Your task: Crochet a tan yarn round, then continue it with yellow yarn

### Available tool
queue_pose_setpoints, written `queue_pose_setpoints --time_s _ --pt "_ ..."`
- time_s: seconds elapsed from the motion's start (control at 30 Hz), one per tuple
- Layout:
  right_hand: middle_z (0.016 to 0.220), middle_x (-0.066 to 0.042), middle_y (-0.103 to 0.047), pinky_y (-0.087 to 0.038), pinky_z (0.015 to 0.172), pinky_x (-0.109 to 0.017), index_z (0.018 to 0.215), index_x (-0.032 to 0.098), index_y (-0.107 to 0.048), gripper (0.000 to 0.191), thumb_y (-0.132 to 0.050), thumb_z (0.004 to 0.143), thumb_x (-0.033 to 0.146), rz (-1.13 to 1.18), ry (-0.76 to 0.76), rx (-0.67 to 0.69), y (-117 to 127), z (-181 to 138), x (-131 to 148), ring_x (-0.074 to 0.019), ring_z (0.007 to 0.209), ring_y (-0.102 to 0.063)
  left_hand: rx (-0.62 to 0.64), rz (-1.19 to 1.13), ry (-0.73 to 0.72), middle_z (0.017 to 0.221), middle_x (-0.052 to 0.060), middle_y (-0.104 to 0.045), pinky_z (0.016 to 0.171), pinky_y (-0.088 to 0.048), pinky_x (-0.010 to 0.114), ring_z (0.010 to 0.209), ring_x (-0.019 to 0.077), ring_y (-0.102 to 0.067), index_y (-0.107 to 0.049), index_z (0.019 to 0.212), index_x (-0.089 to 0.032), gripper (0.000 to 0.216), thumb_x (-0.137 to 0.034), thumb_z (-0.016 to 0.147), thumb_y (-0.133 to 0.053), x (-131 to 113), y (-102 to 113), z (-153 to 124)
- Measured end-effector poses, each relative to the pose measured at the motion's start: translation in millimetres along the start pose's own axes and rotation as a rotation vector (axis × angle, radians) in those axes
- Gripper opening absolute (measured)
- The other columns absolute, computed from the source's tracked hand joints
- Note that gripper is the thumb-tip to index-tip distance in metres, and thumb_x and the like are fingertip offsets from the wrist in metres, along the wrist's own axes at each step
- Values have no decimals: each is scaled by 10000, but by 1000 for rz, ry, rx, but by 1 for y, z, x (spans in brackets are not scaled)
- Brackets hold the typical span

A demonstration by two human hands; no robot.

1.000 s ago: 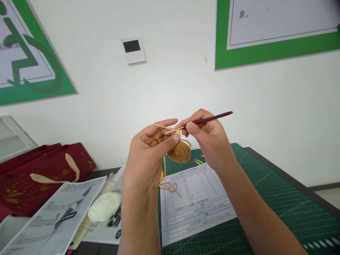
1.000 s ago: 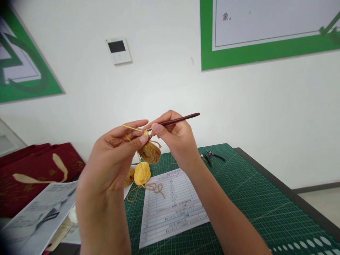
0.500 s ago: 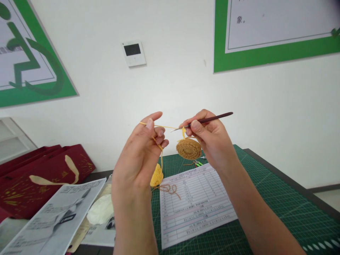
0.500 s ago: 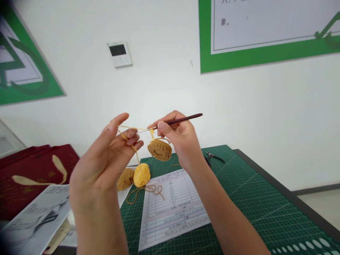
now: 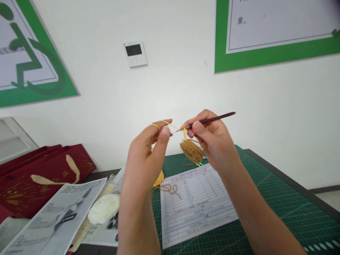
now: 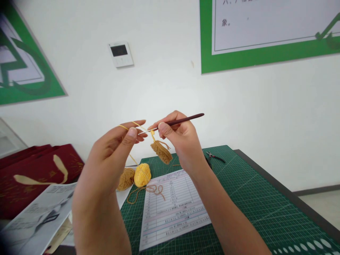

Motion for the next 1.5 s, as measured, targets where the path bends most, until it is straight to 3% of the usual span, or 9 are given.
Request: queue_pose_setpoints --time_s 0.13,0.33,0.6,0.93,1.03,1.17,1.23,1.3,1.5 --pt "819 2 -673 -477 688 -300 811 232 -542 182 -677 829 352 -4 25 3 -1 0 1 -119 669 -523 107 -374 145 917 69 -725 852 -486 359 887 209 -661 -658 1133 -192 344 -239 793 -681 1 -13 -4" --pt "810 9 -665 -494 725 -313 824 237 -556 166 -684 826 343 -13 69 5 -3 0 4 -125 700 -565 110 -542 248 843 62 -724 812 -508 348 823 197 -671 -681 1022 -165 326 -197 707 -758 7 -21 -4" --pt "824 3 -676 -480 691 -308 819 234 -562 175 -672 837 368 -57 96 -16 0 -1 7 -123 688 -558 39 -119 64 899 68 -713 815 -491 341 873 202 -635 -689 838 -180 177 -344 776 -703 8 -10 2" --pt "806 6 -670 -457 679 -289 798 226 -539 184 -661 849 353 -42 63 -22 2 1 7 -116 680 -546 -147 191 -101 767 41 -681 812 -451 341 825 192 -610 -572 510 -204 455 -469 877 -532 0 20 1" --pt "814 4 -672 -455 681 -295 795 226 -537 189 -658 851 359 -45 74 -25 3 1 7 -115 667 -534 -180 275 -126 800 33 -689 851 -439 355 860 200 -609 -643 561 -221 399 -450 874 -546 -2 27 0" --pt "817 1 -678 -449 681 -299 786 227 -541 187 -657 852 358 -68 80 -28 5 1 7 -115 654 -516 -216 388 -173 879 36 -692 942 -397 395 973 241 -570 -728 702 -261 163 -384 793 -674 -5 30 1" --pt "809 2 -676 -452 682 -300 787 230 -544 189 -660 849 366 -79 75 -27 4 1 7 -119 660 -517 -186 328 -169 909 52 -696 965 -386 415 1050 272 -534 -737 768 -263 81 -338 738 -734 -6 25 2" --pt "815 3 -677 -458 679 -302 799 235 -548 196 -662 842 389 -92 65 -30 4 1 6 -123 662 -519 -127 187 -125 971 70 -699 943 -410 411 1086 282 -527 -731 856 -249 160 -295 705 -762 -4 17 2" --pt "829 0 -679 -471 676 -307 808 237 -551 226 -672 825 427 -104 59 -33 5 1 6 -127 672 -530 59 -354 107 931 73 -728 877 -472 369 929 222 -655 -640 1137 -202 407 -214 740 -729 3 -10 0"
Point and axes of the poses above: each hand's wrist, its own z-axis towards the middle knuckle, its own y-axis out of the back of the hand, x = y × z, the point moved 7 cm from there along z, towards the middle knuckle
